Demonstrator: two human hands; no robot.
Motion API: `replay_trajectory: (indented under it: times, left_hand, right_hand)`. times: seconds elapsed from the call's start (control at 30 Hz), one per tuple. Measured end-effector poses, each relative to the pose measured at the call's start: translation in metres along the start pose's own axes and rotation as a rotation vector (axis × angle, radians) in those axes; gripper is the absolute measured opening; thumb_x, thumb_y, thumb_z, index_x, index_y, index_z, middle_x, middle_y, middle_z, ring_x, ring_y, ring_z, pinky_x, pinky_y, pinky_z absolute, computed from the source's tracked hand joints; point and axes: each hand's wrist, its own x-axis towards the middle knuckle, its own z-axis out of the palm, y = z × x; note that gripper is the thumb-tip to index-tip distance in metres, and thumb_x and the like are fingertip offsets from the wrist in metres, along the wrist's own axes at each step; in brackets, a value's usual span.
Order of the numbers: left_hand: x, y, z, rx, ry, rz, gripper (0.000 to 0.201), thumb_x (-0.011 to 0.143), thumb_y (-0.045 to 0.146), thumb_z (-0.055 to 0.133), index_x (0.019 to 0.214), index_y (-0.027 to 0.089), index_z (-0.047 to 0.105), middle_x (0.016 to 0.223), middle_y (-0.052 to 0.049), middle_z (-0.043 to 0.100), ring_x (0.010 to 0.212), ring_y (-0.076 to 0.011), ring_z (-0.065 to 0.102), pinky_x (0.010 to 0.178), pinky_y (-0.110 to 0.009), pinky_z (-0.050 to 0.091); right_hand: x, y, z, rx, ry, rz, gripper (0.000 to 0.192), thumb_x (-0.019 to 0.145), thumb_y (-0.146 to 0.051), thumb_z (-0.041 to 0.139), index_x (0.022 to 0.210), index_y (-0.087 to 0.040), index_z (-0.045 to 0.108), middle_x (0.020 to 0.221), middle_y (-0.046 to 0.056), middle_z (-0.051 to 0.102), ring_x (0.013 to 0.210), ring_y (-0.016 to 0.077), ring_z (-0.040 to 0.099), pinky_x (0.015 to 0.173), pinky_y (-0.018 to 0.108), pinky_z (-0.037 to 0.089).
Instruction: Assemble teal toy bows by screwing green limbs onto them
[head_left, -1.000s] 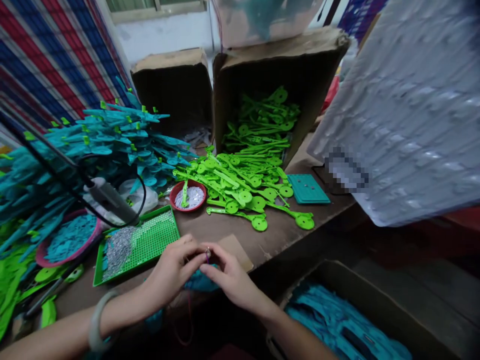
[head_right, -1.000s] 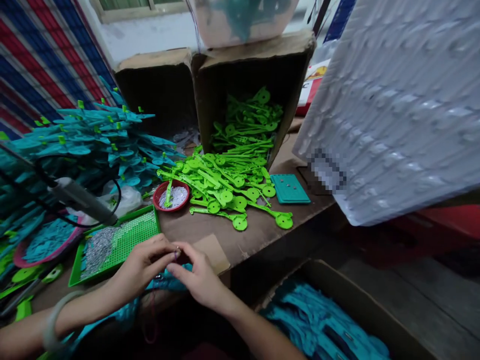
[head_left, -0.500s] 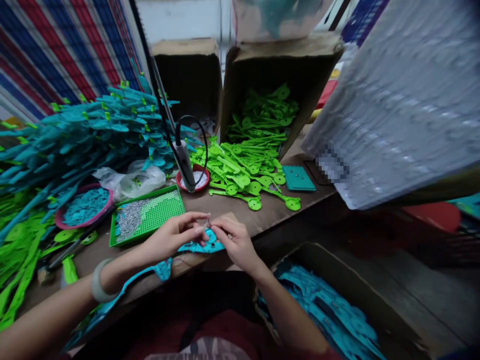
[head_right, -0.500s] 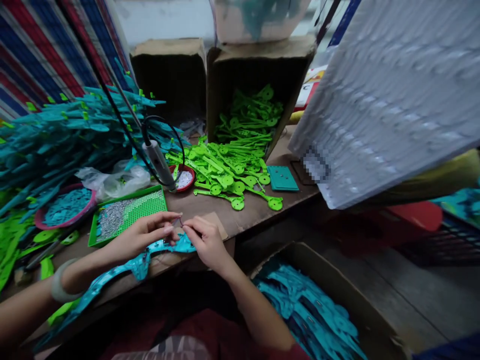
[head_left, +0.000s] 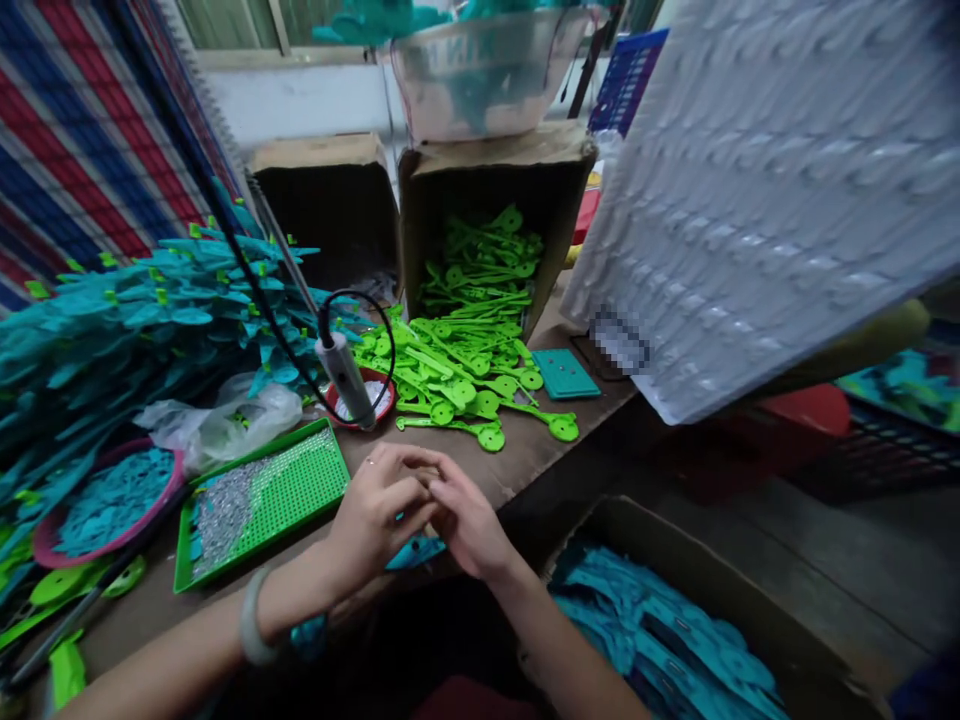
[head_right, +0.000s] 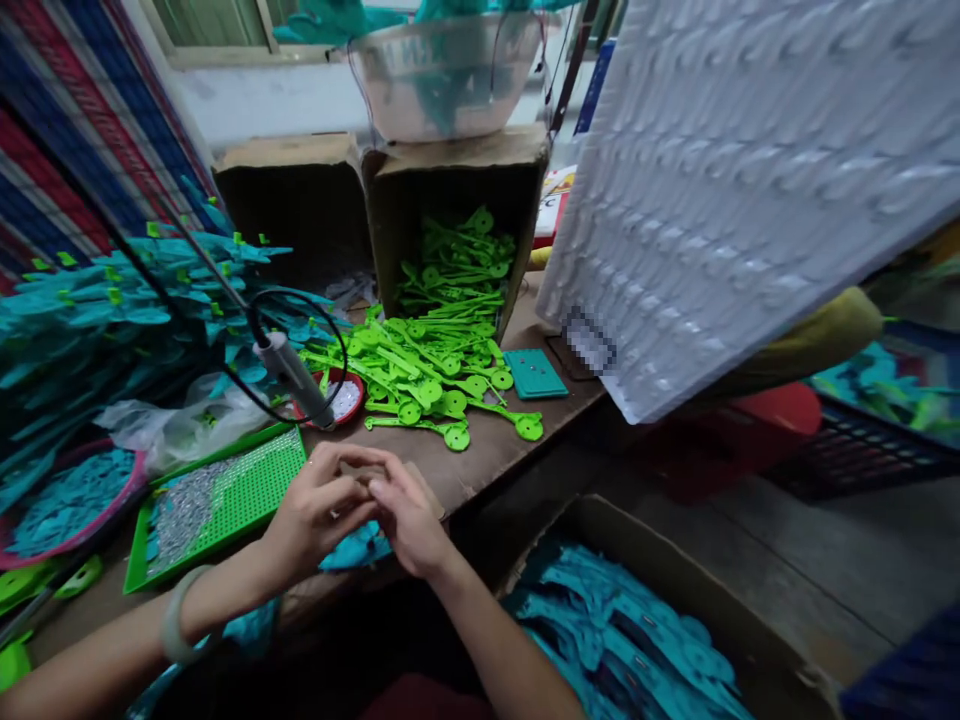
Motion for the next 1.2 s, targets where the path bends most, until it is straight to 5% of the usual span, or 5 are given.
replay_trajectory:
  times: [0.13, 0.57, 0.83, 1.0, 1.2]
  left_hand:
    - [0.026, -0.024, -0.009, -0.282, -0.184, -0.224, 0.027, 0.089, 0.032, 0.066, 0.113, 0.021, 0.063, 0.118, -0.01, 0.063, 0.107, -0.0226, 0.063, 0.086, -0.037, 0.054]
    - [0.17, -0.097, 0.035, 0.349, -0.009, -0.101, 0.016, 0.086, 0.0, 0.051, 0.091, 0.012, 0.062, 0.096, -0.013, 0.066, 0.092, -0.0231, 0.067, 0.086, -0.035, 0.053]
    - [0.094, 0.014, -0.037, -0.146, 0.527, -0.132, 0.027, 0.102, 0.033, 0.043, 0.114, 0.014, 0.057, 0.103, -0.008, 0.069, 0.062, -0.0089, 0.06, 0.064, -0.023, 0.051]
    - [0.007, 0.049, -0.055, -0.517, 0.646, -0.335, 0.026, 0.098, 0.038, 0.051, 0.107, 0.016, 0.061, 0.093, -0.004, 0.069, 0.055, -0.0066, 0.052, 0.05, -0.018, 0.043]
    - [-0.097, 0.045, -0.027, -0.298, 0.666, -0.505, 0.029, 0.094, 0.046, 0.058, 0.102, 0.018, 0.065, 0.115, -0.009, 0.066, 0.11, -0.0206, 0.06, 0.099, -0.034, 0.047]
  right_hand:
    - [0.009, 0.003, -0.019, 0.086, 0.197, 0.156, 0.035, 0.083, -0.051, 0.065, 0.094, -0.019, 0.059, 0.054, -0.011, 0.036, 0.04, 0.0013, 0.015, 0.037, 0.014, 0.012]
    - [-0.025, 0.018, -0.035, -0.099, 0.327, 0.073, 0.046, 0.081, -0.048, 0.066, 0.115, -0.017, 0.063, 0.069, -0.004, 0.046, 0.052, 0.0055, 0.039, 0.043, 0.017, 0.028]
    - [0.018, -0.006, -0.031, -0.455, 0.849, -0.608, 0.03, 0.092, -0.045, 0.048, 0.104, -0.019, 0.056, 0.091, 0.007, 0.069, 0.084, 0.0164, 0.066, 0.077, 0.031, 0.054]
    - [0.029, 0.007, 0.035, -0.495, 0.546, -0.535, 0.032, 0.095, -0.043, 0.044, 0.109, -0.019, 0.061, 0.085, 0.003, 0.066, 0.08, 0.0142, 0.063, 0.077, 0.028, 0.051]
    - [0.001, 0.063, 0.101, -0.616, 0.335, -0.438, 0.036, 0.096, -0.042, 0.044, 0.119, -0.02, 0.062, 0.088, 0.005, 0.063, 0.082, 0.015, 0.059, 0.08, 0.03, 0.05]
